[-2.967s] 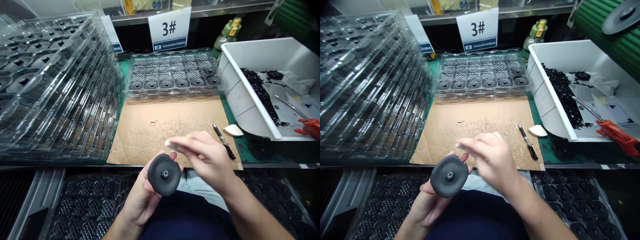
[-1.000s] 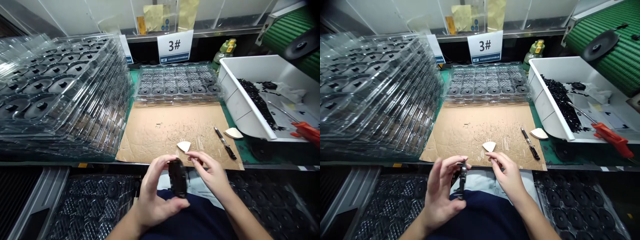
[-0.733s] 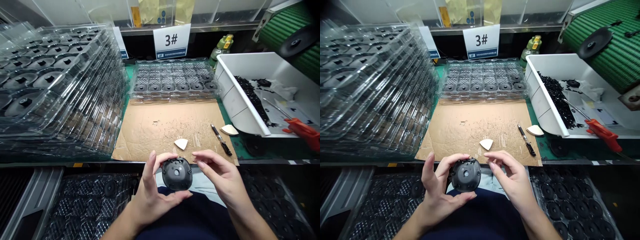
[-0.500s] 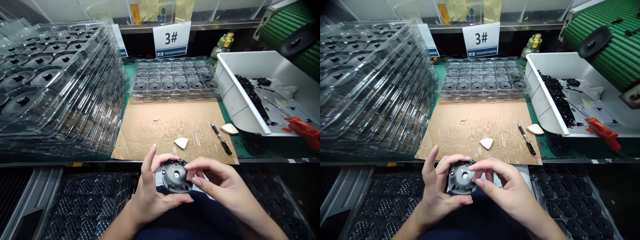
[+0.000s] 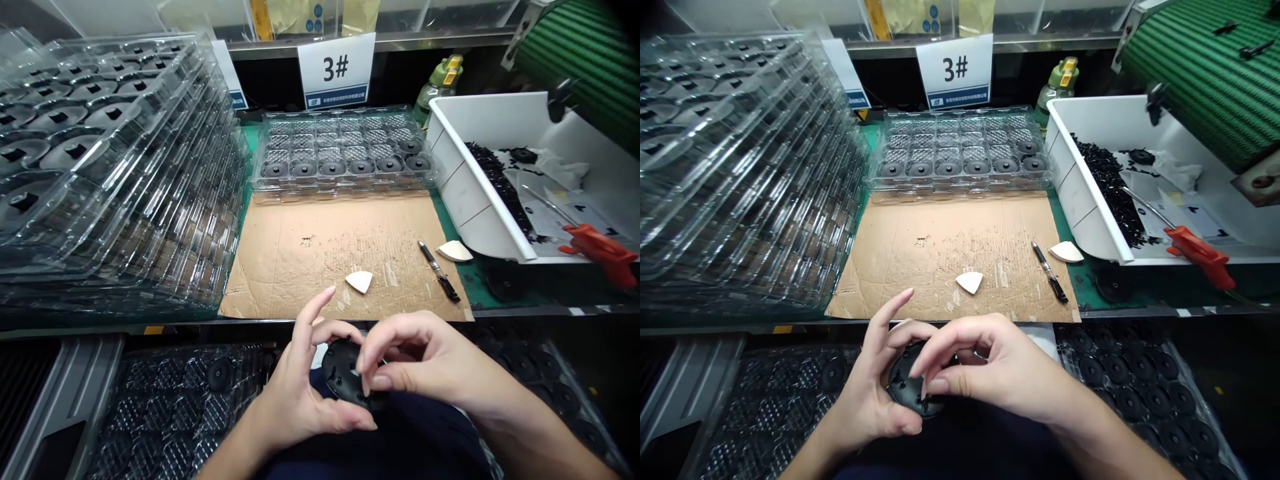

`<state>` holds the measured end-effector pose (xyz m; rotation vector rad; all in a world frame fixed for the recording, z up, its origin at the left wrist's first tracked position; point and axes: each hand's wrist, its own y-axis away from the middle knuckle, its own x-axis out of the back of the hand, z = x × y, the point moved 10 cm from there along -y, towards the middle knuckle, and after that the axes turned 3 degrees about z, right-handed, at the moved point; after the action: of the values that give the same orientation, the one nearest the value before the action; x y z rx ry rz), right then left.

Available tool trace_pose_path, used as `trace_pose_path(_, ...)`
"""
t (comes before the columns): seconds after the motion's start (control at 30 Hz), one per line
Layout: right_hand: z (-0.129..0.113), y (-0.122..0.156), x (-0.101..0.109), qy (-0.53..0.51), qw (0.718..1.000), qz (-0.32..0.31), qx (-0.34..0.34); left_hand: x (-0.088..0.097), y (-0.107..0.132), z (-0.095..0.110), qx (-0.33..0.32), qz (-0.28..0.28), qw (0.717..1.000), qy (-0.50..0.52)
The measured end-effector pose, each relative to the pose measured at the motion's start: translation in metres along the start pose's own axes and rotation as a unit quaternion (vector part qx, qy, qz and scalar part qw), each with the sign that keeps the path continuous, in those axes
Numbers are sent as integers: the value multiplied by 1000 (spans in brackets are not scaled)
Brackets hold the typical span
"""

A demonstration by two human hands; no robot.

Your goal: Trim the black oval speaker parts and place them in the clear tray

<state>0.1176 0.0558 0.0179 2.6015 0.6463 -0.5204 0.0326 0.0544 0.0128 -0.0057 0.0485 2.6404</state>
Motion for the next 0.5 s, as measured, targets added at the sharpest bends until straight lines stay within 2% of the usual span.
trace_pose_path(0.13, 2, 3, 2, 12, 1000, 0, 5, -3, -2, 3, -9, -4, 999, -34)
trace_pose_path(0.27, 5, 12, 20, 74, 994, 79, 23, 0, -2, 2, -26, 14, 998, -50)
trace_pose_path(0.4, 3, 27, 36, 46, 986, 137, 80, 0, -2, -6, -11, 31, 999, -21)
trace_pose_path(0.5, -5, 40, 43, 70, 975, 160, 140, 4, -5, -13, 32, 86, 996, 9)
